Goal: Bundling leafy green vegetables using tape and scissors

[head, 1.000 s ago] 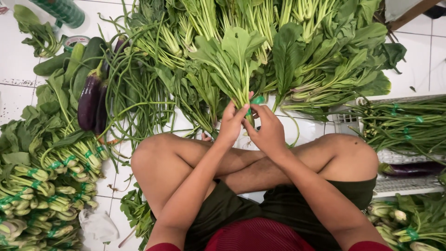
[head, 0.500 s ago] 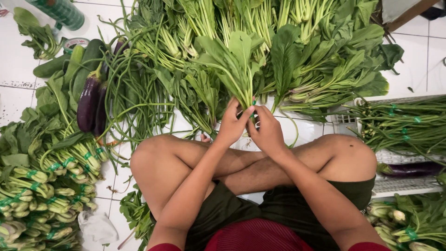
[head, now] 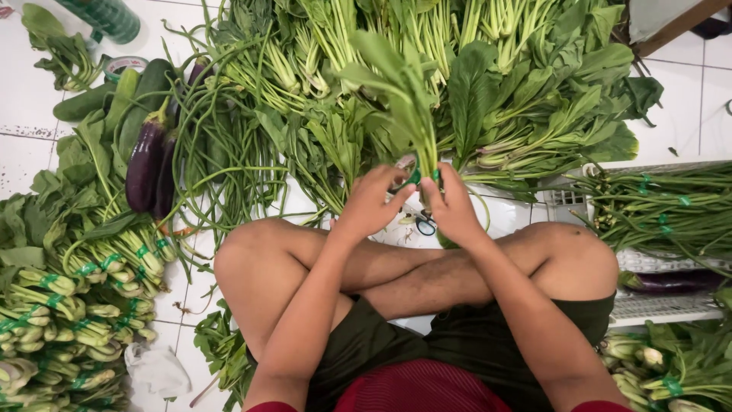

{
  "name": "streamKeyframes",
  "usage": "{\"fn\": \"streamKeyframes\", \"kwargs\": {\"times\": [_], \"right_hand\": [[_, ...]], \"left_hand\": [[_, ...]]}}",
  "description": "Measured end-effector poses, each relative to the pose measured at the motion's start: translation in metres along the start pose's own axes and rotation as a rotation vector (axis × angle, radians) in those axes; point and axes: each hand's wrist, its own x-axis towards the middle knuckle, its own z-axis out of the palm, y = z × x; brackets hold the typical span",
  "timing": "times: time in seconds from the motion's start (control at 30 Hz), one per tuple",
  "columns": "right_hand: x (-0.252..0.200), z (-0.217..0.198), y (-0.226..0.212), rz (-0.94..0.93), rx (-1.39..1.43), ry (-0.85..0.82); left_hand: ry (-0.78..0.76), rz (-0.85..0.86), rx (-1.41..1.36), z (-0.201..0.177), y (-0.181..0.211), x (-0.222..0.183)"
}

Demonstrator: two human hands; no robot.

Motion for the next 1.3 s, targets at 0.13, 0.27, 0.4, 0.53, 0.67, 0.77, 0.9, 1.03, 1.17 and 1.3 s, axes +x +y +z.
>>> {"fn": "streamKeyframes", "kwargs": {"times": [0.13,0.27,0.4,0.53,0.67,0.77,0.9,1.03,1.17,1.3], "right_hand": [[0.002,-0.016,0.002,-0.009,0.083,-0.023],[0.006,-0.024,0.025,0.024,0.118,-0.056],[0.010,-0.032,0.026,0.036,0.094,-0.076],[0.010,-0.028,0.010,0.035,0.046,-0.065],[0.009,-0.023,0.007,-0.007,-0.022,-0.036],[0.008,-0.022,-0.004,-0.034,-0.092,-0.003],[0.008,-0.018,-0.013,-0.043,-0.171,0.032],[0.006,-0.011,-0.026,-0.096,-0.172,0.021],[0.004,-0.008,-0.032,-0.188,-0.270,-0.019],[0.000,-0.011,-0.032,-0.165,-0.271,-0.070]], "left_hand": [[-0.090,0.009,0.057,-0.002,0.014,-0.002],[-0.112,0.021,-0.029,0.002,0.014,0.000],[0.000,0.115,0.168,0.017,-0.010,0.004],[0.037,0.136,0.130,0.001,-0.001,0.003],[0.126,0.187,0.070,-0.007,0.005,0.002],[0.180,0.195,0.045,-0.007,0.001,0.002],[0.276,0.266,-0.103,-0.016,0.014,0.003],[0.258,0.191,-0.299,-0.021,0.031,-0.004],[0.260,0.136,-0.393,-0.016,0.031,-0.005],[0.277,0.132,-0.441,-0.016,0.038,-0.003]]}}
